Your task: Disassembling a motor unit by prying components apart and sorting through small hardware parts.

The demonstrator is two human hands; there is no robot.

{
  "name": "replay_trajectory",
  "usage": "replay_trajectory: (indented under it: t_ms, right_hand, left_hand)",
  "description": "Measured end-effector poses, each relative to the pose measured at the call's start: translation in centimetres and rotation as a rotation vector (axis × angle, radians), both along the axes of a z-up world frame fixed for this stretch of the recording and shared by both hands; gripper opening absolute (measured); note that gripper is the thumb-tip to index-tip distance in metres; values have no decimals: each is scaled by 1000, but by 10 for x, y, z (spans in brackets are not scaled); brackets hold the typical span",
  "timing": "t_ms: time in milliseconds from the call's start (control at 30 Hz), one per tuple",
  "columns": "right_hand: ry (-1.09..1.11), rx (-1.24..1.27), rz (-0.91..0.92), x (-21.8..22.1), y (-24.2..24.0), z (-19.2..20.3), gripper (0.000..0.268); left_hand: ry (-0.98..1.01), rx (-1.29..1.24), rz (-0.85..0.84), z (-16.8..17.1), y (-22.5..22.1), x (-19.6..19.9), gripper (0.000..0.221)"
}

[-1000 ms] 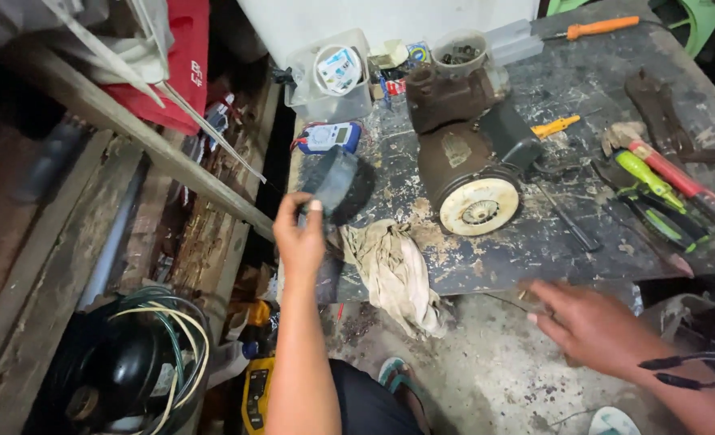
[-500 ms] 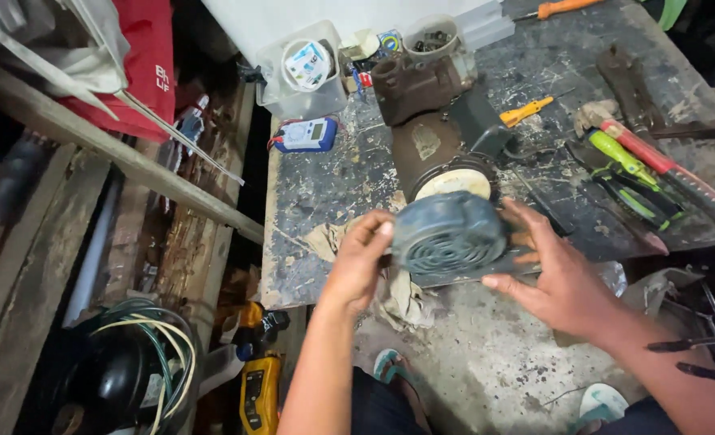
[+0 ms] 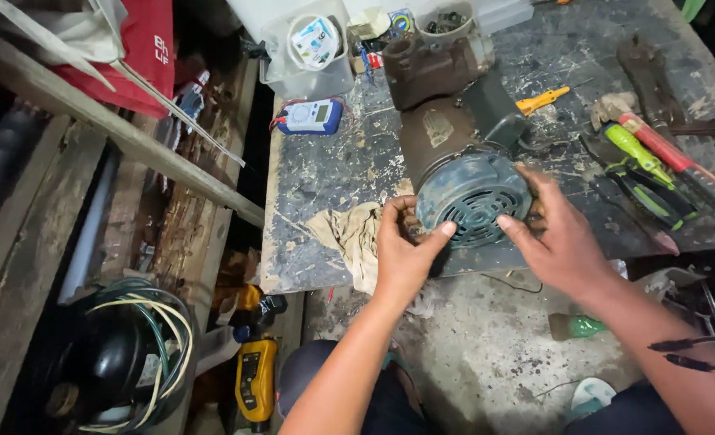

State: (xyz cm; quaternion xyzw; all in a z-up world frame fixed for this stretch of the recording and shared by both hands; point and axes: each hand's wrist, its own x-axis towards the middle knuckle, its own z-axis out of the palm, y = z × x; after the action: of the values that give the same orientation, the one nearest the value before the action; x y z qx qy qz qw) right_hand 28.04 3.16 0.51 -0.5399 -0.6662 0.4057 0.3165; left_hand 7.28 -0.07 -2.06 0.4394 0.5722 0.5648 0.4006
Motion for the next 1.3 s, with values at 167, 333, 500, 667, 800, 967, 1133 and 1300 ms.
replay_trajectory:
  t_ms: [167,333,500,667,800,967,1133,1300]
  right_hand:
    - [117,173,13,-3,6,-27,67]
    - [127,251,8,-5,9,-31,63]
    - [122,305,14,-12,7,-19,60]
    - [67,527,-30,-9,19,-40,51]
    - [84,552,-31,-7,26,-43,48]
    - [104,555,-5,-11,21,-28,47]
    - [207,490,25,-8,25,-41,48]
    - [322,458,56,-3,34,-57,51]
  left_hand:
    - [95,64,54,-13,2,1,63]
    - [97,88,85,-12,1,5,66]
    - [125,102,115,-6,3,3,63]
    - [73,117,98,-26,14,-4,58]
    - [-15,116,82,-29,14,-1,59]
    - [-75,122,64,-28,16,-2,61]
    - [-78,119,74,-52,26,-10,65]
    - [-118,137,73,-61,24,-9,68]
